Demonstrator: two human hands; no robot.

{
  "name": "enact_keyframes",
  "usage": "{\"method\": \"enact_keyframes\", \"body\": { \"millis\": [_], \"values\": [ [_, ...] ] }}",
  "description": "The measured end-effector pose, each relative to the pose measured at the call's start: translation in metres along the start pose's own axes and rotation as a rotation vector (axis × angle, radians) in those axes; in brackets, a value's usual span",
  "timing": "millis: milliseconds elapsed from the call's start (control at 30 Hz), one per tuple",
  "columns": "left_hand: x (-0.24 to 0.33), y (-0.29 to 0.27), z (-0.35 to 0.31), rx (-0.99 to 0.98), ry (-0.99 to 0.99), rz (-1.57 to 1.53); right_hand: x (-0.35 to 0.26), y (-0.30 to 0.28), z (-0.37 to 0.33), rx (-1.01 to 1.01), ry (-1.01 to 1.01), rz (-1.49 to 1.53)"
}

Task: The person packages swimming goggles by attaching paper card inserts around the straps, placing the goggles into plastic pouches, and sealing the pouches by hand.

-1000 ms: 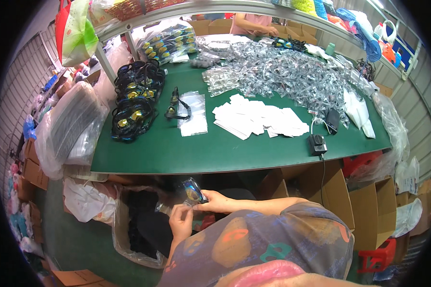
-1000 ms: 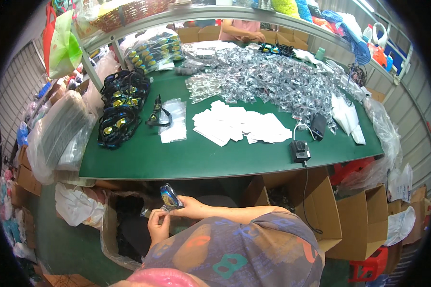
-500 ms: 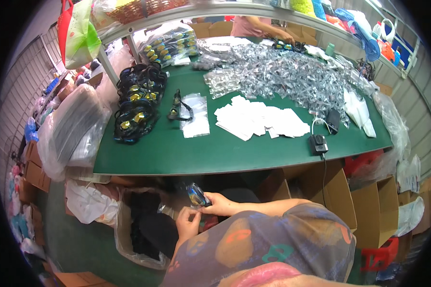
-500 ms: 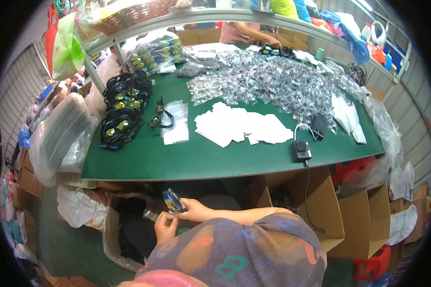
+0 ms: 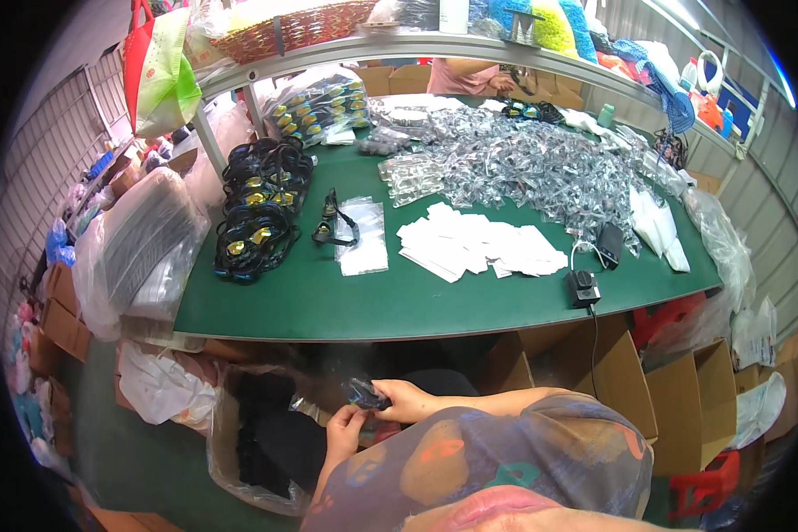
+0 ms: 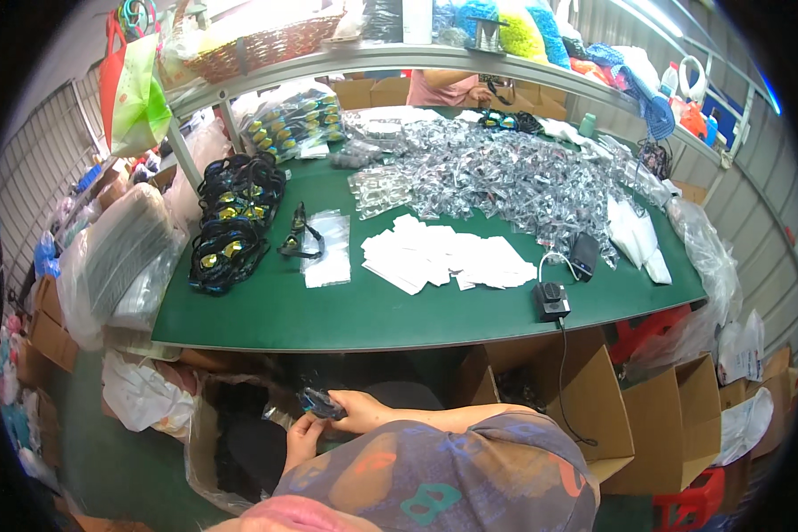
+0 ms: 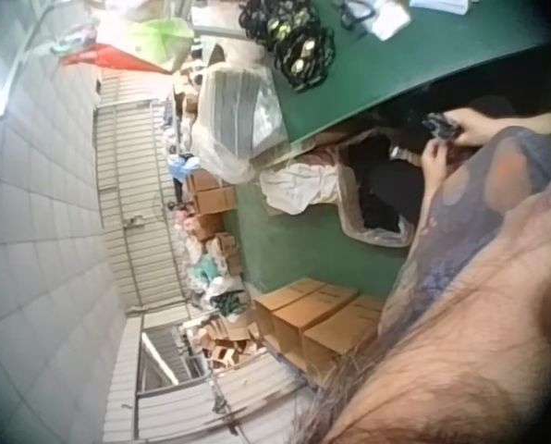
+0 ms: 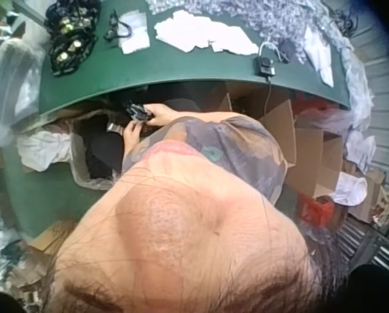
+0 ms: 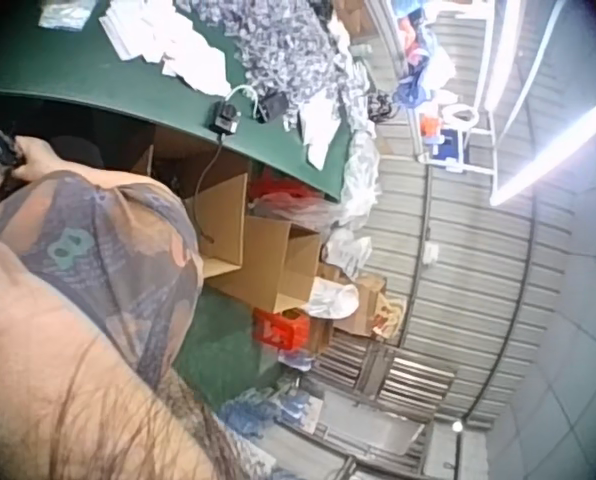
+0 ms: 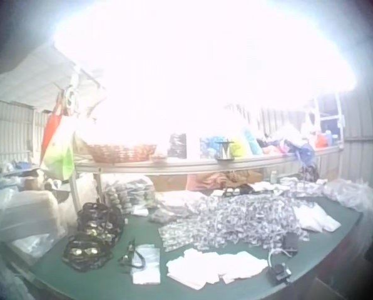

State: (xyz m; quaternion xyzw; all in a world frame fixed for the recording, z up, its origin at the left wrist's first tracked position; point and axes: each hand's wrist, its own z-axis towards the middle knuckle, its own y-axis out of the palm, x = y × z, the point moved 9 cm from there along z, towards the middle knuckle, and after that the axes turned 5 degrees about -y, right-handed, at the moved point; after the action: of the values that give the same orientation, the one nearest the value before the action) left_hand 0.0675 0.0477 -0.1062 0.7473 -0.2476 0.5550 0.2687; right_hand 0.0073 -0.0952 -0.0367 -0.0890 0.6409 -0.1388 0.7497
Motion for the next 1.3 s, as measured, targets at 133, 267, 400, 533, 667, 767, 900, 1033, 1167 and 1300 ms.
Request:
{"method": "enact_keyframes", "body": {
  "millis": [133, 267, 400, 533, 667, 767, 900, 1033, 1167, 1300],
  "values": [
    [-0.016, -0.026, 0.003, 0.104, -0.092, -0.232, -0.005, -0.001, 0.003, -0.019, -0.035, -0.147],
    [0.012, -0.035, -0.020, 0.318, 0.070, 0.299, -0.003, 0.005, -0.004, -0.005, -0.053, -0.186],
    [-0.046, -0.019, -0.020, 0.164, 0.017, 0.104, -0.014, 0.014, -0.013, 0.017, -0.137, -0.169],
    [-0.096, -0.042, -0.020, 0.224, -0.127, 0.100, -0.010, 0.018, -0.019, 0.002, -0.069, -0.086],
    [-0.050, -0.015, -0.010, 0.182, -0.227, -0.334, 0.020, 0.002, -0.007, 0.108, -0.038, -0.032],
    [-0.015, -0.024, 0.013, 0.266, 0.092, -0.105, 0.036, -0.016, 0.000, 0.084, 0.108, -0.197],
    [0.048, -0.034, 0.001, 0.464, 0.229, 0.577, 0.029, -0.019, -0.006, -0.004, 0.226, -0.293],
    [0.059, -0.028, -0.011, 0.467, 0.220, 0.747, -0.009, 0.002, -0.013, -0.306, 0.188, -0.492],
    [0.061, -0.007, -0.012, 0.375, 0.261, 0.810, -0.020, 0.013, -0.018, -0.417, 0.063, -0.576],
    [0.049, -0.019, -0.015, 0.408, 0.058, 0.627, -0.008, 0.013, -0.020, -0.420, -0.022, -0.700]
  ]
}}
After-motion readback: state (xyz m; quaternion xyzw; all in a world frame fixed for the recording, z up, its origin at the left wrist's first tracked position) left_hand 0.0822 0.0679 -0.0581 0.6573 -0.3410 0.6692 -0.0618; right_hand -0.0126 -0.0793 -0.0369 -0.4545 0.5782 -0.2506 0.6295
